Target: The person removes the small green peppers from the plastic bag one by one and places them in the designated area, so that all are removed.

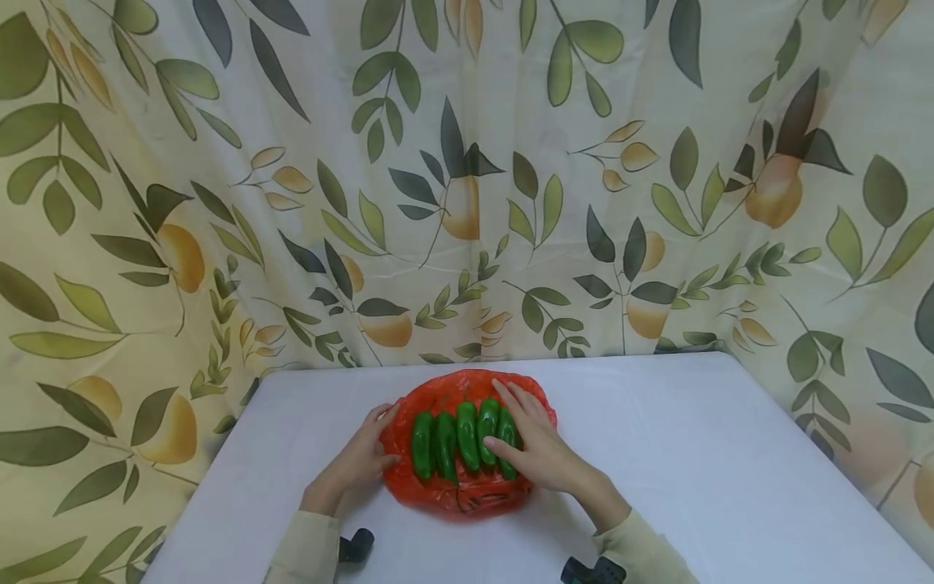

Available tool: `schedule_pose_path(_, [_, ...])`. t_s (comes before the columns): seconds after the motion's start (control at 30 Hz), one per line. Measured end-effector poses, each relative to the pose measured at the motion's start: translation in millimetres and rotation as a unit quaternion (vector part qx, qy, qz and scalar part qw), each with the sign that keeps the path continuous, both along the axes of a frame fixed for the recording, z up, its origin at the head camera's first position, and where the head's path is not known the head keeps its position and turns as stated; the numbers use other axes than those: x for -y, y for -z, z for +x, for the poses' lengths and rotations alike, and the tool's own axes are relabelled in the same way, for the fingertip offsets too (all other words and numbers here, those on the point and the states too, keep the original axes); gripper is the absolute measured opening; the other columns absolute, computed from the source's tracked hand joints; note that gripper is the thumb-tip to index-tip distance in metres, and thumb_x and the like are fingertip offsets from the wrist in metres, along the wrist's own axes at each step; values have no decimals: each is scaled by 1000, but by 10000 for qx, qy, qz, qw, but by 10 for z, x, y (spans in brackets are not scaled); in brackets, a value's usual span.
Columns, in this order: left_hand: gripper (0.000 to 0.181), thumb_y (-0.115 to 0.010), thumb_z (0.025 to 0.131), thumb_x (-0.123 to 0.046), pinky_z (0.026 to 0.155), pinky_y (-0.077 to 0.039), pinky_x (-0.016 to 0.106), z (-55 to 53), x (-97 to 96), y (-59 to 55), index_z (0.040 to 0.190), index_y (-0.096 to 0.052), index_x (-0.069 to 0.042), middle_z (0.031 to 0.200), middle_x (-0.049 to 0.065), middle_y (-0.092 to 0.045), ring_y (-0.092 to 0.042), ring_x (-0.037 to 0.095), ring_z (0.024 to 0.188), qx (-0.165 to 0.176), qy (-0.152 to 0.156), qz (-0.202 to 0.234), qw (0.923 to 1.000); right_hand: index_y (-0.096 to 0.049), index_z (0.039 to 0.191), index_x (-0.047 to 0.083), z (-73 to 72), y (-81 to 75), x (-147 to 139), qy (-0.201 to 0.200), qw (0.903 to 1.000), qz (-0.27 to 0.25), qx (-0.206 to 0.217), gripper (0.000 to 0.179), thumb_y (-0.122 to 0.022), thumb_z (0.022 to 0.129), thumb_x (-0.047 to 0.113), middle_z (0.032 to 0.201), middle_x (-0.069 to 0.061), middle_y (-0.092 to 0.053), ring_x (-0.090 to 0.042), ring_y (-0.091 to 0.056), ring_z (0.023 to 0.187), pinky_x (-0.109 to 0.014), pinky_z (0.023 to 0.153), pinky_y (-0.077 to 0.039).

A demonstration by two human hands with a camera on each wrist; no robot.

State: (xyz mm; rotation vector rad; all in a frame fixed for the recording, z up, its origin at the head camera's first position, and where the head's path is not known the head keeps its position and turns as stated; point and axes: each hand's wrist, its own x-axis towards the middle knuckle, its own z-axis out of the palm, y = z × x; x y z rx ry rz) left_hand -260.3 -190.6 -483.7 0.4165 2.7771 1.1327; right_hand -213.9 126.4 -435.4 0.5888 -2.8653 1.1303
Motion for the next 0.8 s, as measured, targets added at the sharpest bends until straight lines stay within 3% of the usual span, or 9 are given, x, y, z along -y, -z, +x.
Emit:
schedule_pose_path(0.37, [87, -77, 85, -3, 116, -38, 61, 11, 53, 33, 159, -33, -14, 163, 13, -28, -34, 40, 149, 220, -3, -19, 9998, -17, 163, 32, 34, 28, 84, -25, 9998, 28, 175, 84, -64, 95, 46, 170, -16, -16, -45, -12, 156, -81, 111, -27])
schedule_pose_path(0.53, [87, -76, 87, -4, 115, -41, 60, 23, 66, 41, 160, -31, -15, 164, 13, -25, -34, 40, 149, 324, 16, -18, 9995, -19, 162, 34, 4, -6, 174, -133, 9995, 119, 244, 82, -62, 95, 52, 170, -14, -16, -45, -9, 157, -80, 112, -25])
schedule_pose_path(0.8, [88, -76, 87, -5, 117, -38, 61, 30, 55, 33, 160, -29, -15, 164, 13, -26, -32, 40, 151, 366, -10, -64, 9993, -22, 161, 35, -82, -27, 381, -578, 9977, 285, 214, 80, -62, 94, 54, 169, -12, -21, -45, -18, 155, -78, 108, -35])
